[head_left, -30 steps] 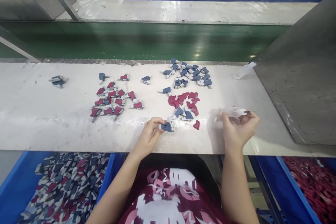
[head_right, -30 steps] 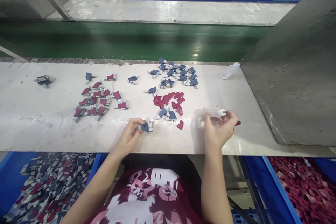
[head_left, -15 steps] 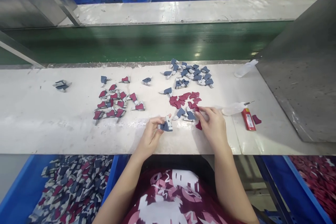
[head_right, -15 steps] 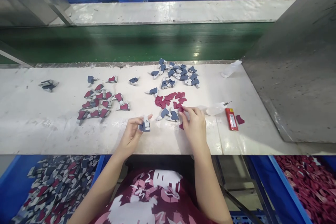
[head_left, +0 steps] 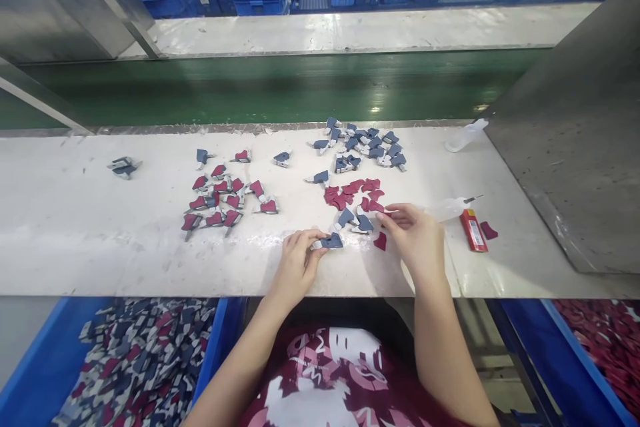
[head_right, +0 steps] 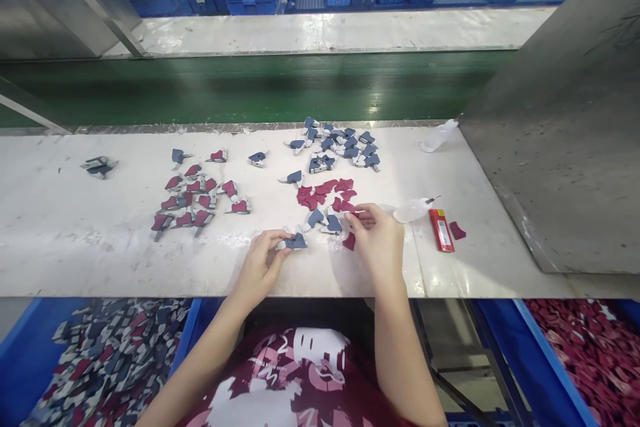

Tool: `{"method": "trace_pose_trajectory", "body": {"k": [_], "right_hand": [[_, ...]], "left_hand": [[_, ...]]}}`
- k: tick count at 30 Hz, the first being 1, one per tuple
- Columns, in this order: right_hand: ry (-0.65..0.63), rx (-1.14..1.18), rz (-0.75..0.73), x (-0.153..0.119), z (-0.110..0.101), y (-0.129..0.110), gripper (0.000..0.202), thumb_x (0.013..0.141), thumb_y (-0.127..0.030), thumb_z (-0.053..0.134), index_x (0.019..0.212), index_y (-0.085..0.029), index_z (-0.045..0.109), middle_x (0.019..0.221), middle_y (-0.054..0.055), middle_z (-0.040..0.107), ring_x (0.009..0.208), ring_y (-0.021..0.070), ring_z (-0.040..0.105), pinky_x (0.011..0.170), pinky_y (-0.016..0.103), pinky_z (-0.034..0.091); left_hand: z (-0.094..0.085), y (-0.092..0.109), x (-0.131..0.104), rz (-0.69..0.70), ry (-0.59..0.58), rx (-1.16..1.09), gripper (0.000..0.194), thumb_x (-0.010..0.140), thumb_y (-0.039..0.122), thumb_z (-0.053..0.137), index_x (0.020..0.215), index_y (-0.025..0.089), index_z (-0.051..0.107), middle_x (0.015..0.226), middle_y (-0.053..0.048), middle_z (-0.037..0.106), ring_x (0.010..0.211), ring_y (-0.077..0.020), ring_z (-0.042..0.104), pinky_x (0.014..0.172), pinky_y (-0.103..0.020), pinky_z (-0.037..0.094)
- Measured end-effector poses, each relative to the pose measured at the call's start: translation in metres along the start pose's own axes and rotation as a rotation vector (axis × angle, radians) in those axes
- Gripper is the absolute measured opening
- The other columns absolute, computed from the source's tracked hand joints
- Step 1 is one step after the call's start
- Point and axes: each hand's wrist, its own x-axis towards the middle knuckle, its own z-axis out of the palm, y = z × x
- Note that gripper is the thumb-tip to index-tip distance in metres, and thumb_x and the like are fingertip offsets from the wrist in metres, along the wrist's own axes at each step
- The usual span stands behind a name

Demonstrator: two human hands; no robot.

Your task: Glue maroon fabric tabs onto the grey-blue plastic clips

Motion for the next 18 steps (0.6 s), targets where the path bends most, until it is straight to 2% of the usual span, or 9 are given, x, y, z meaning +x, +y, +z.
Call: {"method": "trace_pose_trajectory", "body": {"k": [3,7,11,16,18], "right_hand": [[-0.048,0.325,0.070,-0.019,-0.004,-0.008,0.041,0.068,-0.048,0.083,0.098,-0.020,0.077,0.087,0.008,0.078,0.079,0.0242,0.073,0.076,0.040,0.059],[-0.168,0.608,0.117,-0.045,0.005,-0.023,0.028,0.065,-0.041,0.087,0.084,-0.022,0.078,0.087,0.006,0.078,0.083,0.0228,0.074,0.081,0.038,0.060],[-0.219,0.685,0.151,-0.058,0.017,-0.034,0.024,0.067,-0.041,0.085,0.083,-0.024,0.078,0.087,0.004,0.078,0.082,0.0193,0.072,0.080,0.034,0.058],[-0.205,0.710,0.188,-0.061,0.023,-0.036,0.025,0.069,-0.043,0.084,0.082,-0.022,0.078,0.076,0.004,0.076,0.072,0.0169,0.069,0.067,0.028,0.055],[-0.208,0.709,0.178,-0.061,0.024,-0.036,0.025,0.070,-0.043,0.084,0.082,-0.022,0.078,0.074,0.003,0.075,0.070,0.0166,0.069,0.066,0.028,0.054]], "left_hand": [[0.007,0.007,0.000,-0.049,0.072,-0.117,0.022,0.096,0.021,0.056,0.116,0.023,0.066,0.115,-0.006,0.073,0.110,-0.0222,0.067,0.097,-0.036,0.050],[0.016,0.019,0.001,-0.170,0.146,-0.302,0.021,0.094,0.025,0.062,0.113,0.022,0.068,0.107,-0.005,0.078,0.097,-0.0202,0.075,0.089,-0.030,0.056],[0.021,0.026,0.004,-0.192,0.166,-0.397,0.019,0.093,0.026,0.064,0.111,0.022,0.068,0.109,-0.005,0.078,0.105,-0.0206,0.074,0.086,-0.027,0.058],[0.023,0.029,0.002,-0.155,0.138,-0.415,0.020,0.093,0.024,0.064,0.112,0.023,0.067,0.114,-0.006,0.076,0.113,-0.0209,0.070,0.090,-0.028,0.058],[0.023,0.029,0.001,-0.152,0.128,-0.418,0.020,0.093,0.024,0.063,0.113,0.023,0.067,0.115,-0.007,0.076,0.114,-0.0213,0.070,0.090,-0.029,0.058]]}}
